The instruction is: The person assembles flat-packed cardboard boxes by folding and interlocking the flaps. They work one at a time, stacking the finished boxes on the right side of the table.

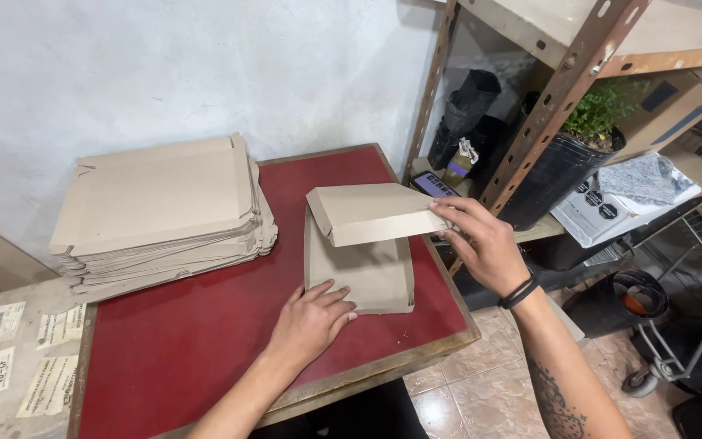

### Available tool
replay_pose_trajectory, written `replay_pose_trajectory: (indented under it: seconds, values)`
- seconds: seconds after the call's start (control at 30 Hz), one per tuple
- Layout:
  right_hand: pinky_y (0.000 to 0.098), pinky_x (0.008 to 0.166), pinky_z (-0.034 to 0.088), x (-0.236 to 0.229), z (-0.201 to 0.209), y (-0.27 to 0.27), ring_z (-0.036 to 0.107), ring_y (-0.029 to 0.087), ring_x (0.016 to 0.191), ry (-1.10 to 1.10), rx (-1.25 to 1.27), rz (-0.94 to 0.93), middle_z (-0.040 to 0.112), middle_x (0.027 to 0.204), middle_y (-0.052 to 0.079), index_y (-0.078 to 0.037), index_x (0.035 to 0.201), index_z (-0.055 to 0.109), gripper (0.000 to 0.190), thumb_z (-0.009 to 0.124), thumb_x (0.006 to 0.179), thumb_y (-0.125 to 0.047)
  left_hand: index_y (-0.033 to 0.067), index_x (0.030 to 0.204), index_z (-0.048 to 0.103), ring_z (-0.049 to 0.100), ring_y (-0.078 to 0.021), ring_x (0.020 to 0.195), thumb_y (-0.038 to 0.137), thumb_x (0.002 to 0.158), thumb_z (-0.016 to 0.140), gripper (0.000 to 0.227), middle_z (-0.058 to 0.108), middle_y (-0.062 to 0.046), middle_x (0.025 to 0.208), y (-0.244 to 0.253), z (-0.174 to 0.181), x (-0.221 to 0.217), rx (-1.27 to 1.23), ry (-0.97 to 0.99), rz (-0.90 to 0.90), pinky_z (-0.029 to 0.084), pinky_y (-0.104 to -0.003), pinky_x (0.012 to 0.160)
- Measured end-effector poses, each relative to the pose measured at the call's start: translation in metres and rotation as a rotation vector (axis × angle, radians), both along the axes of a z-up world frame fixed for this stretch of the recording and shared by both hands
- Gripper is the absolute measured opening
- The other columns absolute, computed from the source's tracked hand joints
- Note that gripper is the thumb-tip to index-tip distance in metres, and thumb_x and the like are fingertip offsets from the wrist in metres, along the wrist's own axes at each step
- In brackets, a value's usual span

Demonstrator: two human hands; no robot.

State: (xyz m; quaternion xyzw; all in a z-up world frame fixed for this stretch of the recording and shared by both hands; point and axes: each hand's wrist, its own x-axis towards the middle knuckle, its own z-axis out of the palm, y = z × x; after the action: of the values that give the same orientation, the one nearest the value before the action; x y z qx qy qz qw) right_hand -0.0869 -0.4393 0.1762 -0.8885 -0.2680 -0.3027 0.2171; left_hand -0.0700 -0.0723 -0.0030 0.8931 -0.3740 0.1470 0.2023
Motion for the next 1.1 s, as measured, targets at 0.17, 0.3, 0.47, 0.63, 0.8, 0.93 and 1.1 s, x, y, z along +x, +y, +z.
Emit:
replay_pose_trajectory:
  seconds: [0.17,0.3,0.47,0.63,0.8,0.93,1.1]
  values:
    - [0.0598,0.105,0.072,-0.01,0.0,0.023,0.085,0.043,0.131,0.067,0.058,-0.07,0.086,0.148,0.014,-0.012,0.151,0.086,0.04,0.085,0.111,-0.016,0.0387,0.138,0.088,0.071,-0.0304,0.155,0.056,0.124,0.059,0.037,0.086,0.003,0.152,-0.005,0.001,0.01,0.026,0.017,0.046,0.059,-0.069,0.121]
    - [0.0582,0.106,0.073,-0.014,-0.026,0.03,0.086,0.042,0.129,0.051,-0.038,-0.05,0.086,0.147,0.012,-0.013,0.148,0.085,0.037,0.084,0.111,-0.018,0.0352,0.127,0.091,0.084,-0.0296,0.132,0.059,0.121,0.063,0.038,0.093,0.002,0.127,-0.014,-0.004,0.023,-0.081,-0.047,0.147,0.065,-0.061,0.116]
    - [0.0537,0.108,0.073,-0.019,-0.078,0.02,0.085,0.036,0.132,0.05,-0.067,-0.103,0.084,0.151,0.004,-0.019,0.149,0.084,0.039,0.085,0.11,-0.022,0.0255,0.109,0.095,0.089,-0.0334,0.114,0.06,0.118,0.069,0.045,0.093,-0.008,0.095,-0.018,-0.017,0.038,-0.132,-0.055,0.199,0.069,-0.055,0.11]
    - [0.0475,0.105,0.074,-0.024,-0.118,0.031,0.085,0.031,0.132,0.036,-0.046,-0.15,0.082,0.15,0.002,-0.021,0.148,0.083,0.038,0.085,0.11,-0.024,0.0195,0.093,0.095,0.088,-0.0376,0.098,0.054,0.108,0.083,0.039,0.084,-0.015,0.072,-0.031,-0.018,0.035,-0.13,-0.116,0.236,0.071,-0.053,0.102]
    - [0.0466,0.103,0.075,-0.017,-0.14,0.035,0.087,0.029,0.127,0.078,-0.138,-0.194,0.081,0.148,0.002,-0.023,0.149,0.08,0.04,0.085,0.111,-0.031,0.0107,0.135,0.087,0.062,-0.0554,0.143,0.035,0.108,0.084,0.037,0.077,-0.026,0.128,-0.019,0.003,0.036,-0.184,0.125,0.146,0.058,-0.066,0.12]
    - [0.0489,0.101,0.075,-0.019,-0.142,0.034,0.088,0.032,0.122,0.142,-0.195,-0.188,0.08,0.145,0.004,-0.023,0.149,0.078,0.041,0.086,0.109,-0.032,-0.0008,0.165,0.074,0.013,-0.0658,0.182,0.005,0.111,0.071,0.054,0.043,-0.036,0.19,0.004,0.055,0.022,-0.272,0.475,0.058,0.028,-0.078,0.144]
    - [0.0463,0.103,0.074,-0.019,-0.144,0.037,0.088,0.03,0.123,0.151,-0.186,-0.189,0.081,0.145,0.001,-0.023,0.146,0.079,0.039,0.086,0.108,-0.03,-0.0061,0.165,0.065,0.022,-0.066,0.177,-0.007,0.094,0.077,0.072,0.031,-0.036,0.193,0.022,0.054,0.019,-0.535,0.509,0.044,0.032,-0.078,0.143]
